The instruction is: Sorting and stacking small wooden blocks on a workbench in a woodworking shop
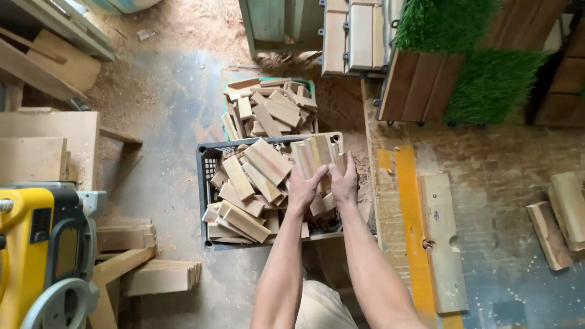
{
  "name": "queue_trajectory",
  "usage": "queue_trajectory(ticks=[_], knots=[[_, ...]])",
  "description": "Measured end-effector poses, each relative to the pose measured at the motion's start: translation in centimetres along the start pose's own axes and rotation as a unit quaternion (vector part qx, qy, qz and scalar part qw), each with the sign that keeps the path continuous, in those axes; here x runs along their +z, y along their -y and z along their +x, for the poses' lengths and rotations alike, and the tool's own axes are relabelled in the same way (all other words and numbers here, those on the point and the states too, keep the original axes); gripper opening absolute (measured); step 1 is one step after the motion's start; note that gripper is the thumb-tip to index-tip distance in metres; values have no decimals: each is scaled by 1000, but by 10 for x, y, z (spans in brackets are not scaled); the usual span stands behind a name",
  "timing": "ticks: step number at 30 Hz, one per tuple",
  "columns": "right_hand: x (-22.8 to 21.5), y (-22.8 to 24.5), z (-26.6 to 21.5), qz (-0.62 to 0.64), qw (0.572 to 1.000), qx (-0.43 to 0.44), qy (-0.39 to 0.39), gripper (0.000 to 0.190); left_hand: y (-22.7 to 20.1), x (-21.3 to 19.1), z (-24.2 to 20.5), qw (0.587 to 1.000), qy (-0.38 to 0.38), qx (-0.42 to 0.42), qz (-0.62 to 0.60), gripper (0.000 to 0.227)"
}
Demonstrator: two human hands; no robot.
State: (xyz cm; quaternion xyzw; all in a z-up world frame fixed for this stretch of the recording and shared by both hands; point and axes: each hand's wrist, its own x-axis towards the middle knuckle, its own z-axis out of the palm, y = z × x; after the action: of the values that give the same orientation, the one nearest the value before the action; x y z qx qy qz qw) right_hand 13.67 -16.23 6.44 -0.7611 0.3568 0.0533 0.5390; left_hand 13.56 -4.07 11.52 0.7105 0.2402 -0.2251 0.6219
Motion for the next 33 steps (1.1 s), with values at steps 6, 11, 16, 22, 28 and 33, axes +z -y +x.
queue_trajectory(ticks=[6,11,16,22,28,33], knots=[[48,-78,39,23,993,-82,79,66,88,43,73,944,14,145,298,60],[56,-115,78,-162,981,-31,100,64,103,16,54,954,-24,213,208,57],[66,-171,130,-353,930,29,100,79,110,-38,26,864,-288,344,227,47],[93,-163,100,-251,968,-7,23,61,124,-86,40,845,-444,230,190,93],[119,-17,-7,-228,904,-361,26,53,141,-118,34,921,-380,-67,45,130],[130,10,-6,-505,781,-269,248,71,118,-126,35,936,-292,-87,177,100]])
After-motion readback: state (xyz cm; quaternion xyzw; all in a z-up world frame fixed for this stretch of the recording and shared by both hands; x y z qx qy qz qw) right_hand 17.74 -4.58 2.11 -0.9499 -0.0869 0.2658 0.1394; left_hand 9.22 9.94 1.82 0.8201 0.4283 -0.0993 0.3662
